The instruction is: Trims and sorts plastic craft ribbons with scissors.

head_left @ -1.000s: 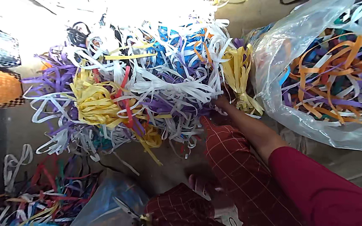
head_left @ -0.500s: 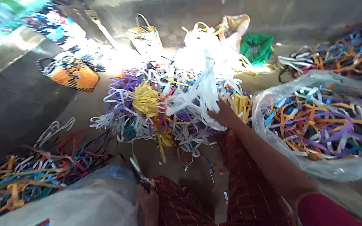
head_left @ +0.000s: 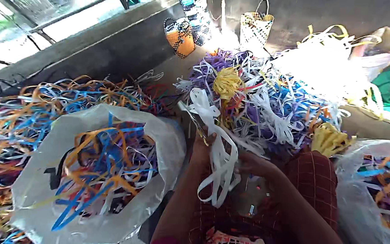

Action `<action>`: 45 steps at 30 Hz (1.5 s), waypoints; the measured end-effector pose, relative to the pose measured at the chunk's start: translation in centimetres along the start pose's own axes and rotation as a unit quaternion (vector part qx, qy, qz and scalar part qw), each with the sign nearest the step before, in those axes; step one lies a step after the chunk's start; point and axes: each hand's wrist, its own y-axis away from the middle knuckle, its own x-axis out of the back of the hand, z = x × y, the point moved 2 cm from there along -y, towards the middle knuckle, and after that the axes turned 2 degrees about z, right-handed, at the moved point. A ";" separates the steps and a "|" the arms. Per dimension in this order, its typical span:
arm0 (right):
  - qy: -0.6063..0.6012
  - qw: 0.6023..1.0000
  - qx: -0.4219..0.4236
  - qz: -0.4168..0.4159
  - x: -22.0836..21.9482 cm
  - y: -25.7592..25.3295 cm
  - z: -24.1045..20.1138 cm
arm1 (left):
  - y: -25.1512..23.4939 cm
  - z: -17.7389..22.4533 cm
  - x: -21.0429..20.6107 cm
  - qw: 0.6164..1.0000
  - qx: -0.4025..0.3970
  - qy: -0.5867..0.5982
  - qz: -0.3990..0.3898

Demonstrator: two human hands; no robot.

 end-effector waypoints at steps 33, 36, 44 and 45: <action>-0.273 0.923 -0.022 0.271 1.6 -1.9 0.2 | 2.4 0.1 -5.8 0.819 -0.280 -0.494 -0.081; -0.229 0.934 0.002 0.275 1.2 -1.4 0.4 | 2.7 -0.8 -6.6 0.806 -0.261 -0.526 -0.082; -0.124 0.947 -0.152 0.254 0.1 0.6 -1.4 | 2.5 -1.8 -5.3 0.786 -0.348 -0.489 -0.150; -0.099 0.951 -0.149 0.251 -0.2 0.6 -1.2 | 2.3 -2.1 -5.2 0.774 -0.368 -0.491 -0.159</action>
